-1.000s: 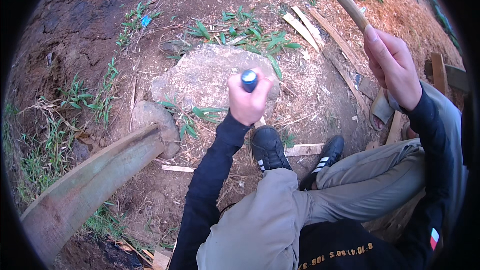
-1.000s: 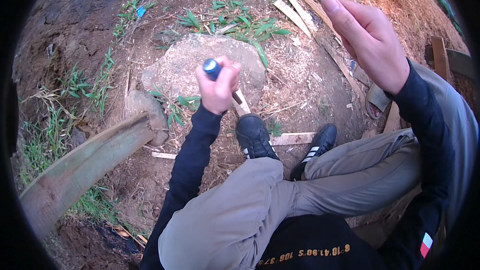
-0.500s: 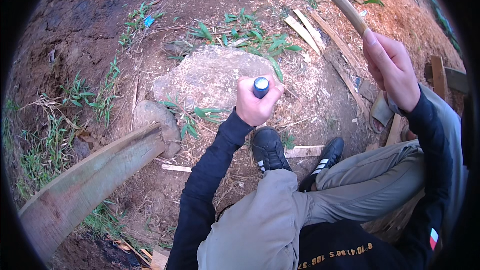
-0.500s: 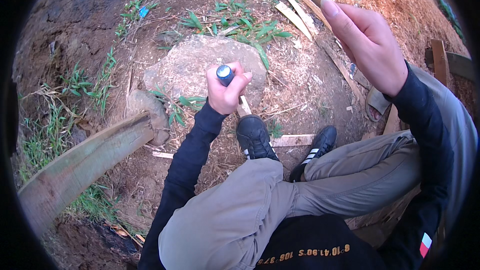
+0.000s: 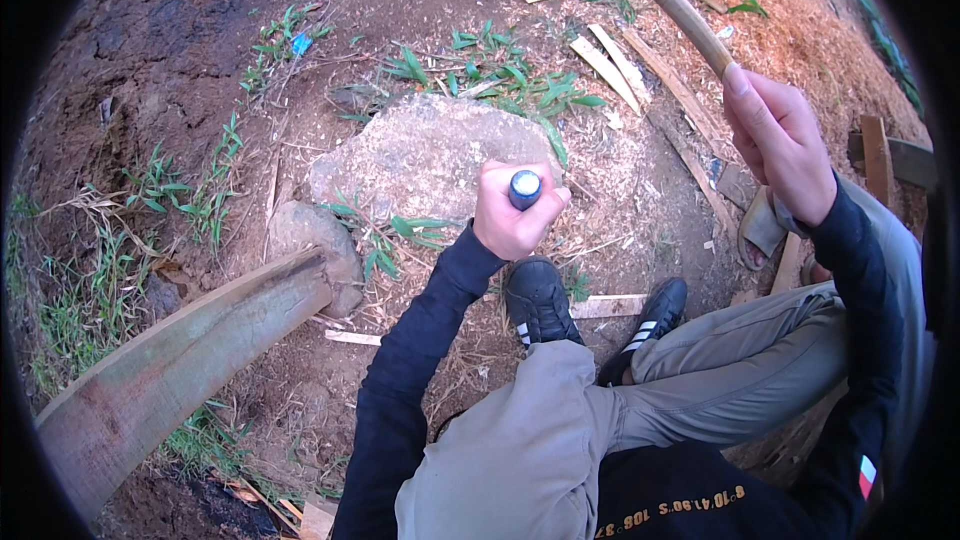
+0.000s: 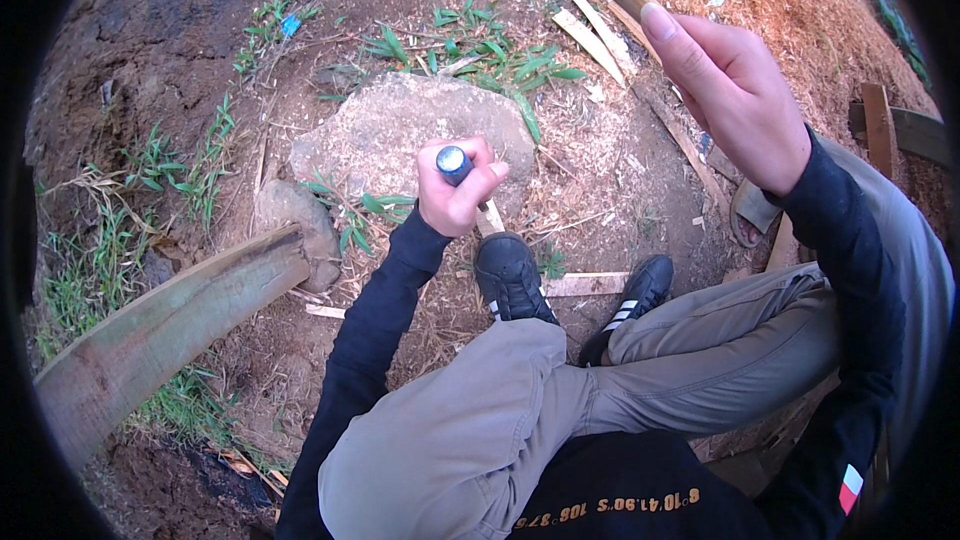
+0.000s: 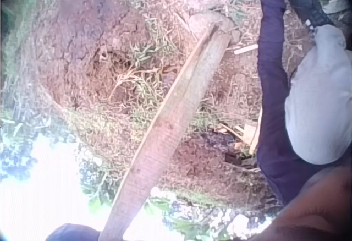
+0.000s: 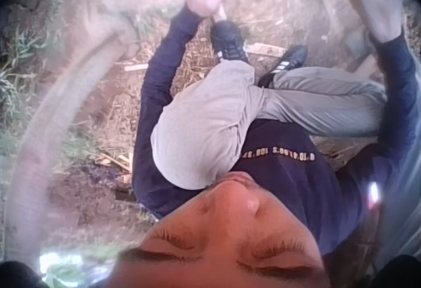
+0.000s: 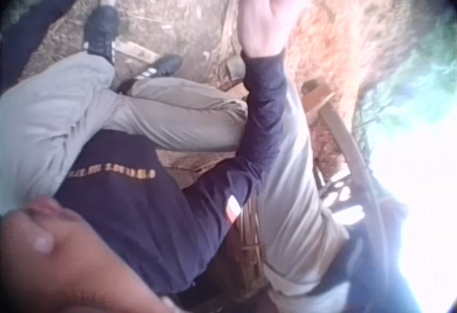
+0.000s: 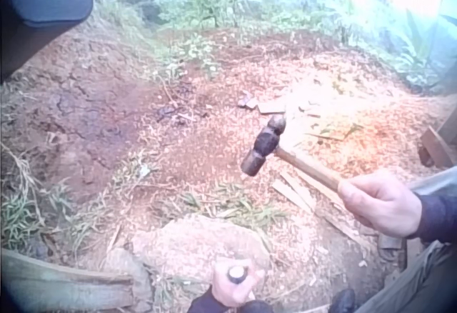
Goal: The person sits on the ground and uses a hammer and a chisel to carve a small piece of wood resting on a rock. They repeatedly strike the chisel to shape the wood, occasionally adjusting the piece's position.
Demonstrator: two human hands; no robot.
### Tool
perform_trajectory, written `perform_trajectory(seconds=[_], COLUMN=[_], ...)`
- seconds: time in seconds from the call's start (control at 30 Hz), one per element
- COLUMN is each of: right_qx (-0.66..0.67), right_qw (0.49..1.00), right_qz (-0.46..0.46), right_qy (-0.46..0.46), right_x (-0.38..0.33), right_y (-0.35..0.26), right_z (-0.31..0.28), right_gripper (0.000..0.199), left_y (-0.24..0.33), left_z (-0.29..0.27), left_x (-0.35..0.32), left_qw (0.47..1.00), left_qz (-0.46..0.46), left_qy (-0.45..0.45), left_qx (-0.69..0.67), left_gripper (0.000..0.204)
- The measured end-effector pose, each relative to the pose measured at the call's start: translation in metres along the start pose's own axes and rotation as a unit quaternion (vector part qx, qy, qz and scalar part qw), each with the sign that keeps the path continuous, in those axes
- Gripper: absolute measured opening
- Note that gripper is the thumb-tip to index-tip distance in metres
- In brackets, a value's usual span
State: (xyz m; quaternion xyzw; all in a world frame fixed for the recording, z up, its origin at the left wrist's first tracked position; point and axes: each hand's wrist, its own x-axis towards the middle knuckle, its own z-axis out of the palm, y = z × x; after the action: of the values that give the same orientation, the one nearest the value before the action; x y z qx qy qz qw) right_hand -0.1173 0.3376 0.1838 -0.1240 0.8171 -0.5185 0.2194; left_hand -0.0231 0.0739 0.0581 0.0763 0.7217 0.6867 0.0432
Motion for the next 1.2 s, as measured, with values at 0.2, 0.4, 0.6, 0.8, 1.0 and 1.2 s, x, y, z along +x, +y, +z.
perform_trajectory(seconds=[0.2,0.4,0.6,0.8,1.0,1.2], right_qx=[-0.010,-0.007,-0.012,-0.051,-0.234,-0.311], right_qw=[1.000,1.000,1.000,0.998,0.965,0.930], right_qz=[0.006,0.000,0.000,-0.033,-0.101,-0.147], right_qy=[-0.005,0.004,0.005,-0.002,-0.066,-0.127], right_x=[-0.002,-0.002,-0.002,-0.001,-0.002,-0.005], right_y=[-0.004,-0.003,-0.003,0.001,-0.005,-0.026], right_z=[0.000,0.000,0.000,0.000,0.002,-0.004], right_gripper=[0.047,0.047,0.048,0.048,0.042,0.032], left_y=[0.003,0.002,-0.002,0.000,-0.001,-0.001], left_z=[-0.002,-0.001,-0.001,0.002,0.001,0.002], left_x=[-0.001,-0.003,-0.003,0.000,0.003,0.002], left_qw=[0.999,1.000,1.000,1.000,1.000,0.999], left_qz=[0.014,0.000,0.011,-0.001,0.012,0.029], left_qy=[-0.015,-0.006,-0.011,0.001,0.017,0.013], left_qx=[0.025,0.012,0.013,0.004,0.008,0.032], left_gripper=[0.027,0.027,0.027,0.029,0.027,0.027])
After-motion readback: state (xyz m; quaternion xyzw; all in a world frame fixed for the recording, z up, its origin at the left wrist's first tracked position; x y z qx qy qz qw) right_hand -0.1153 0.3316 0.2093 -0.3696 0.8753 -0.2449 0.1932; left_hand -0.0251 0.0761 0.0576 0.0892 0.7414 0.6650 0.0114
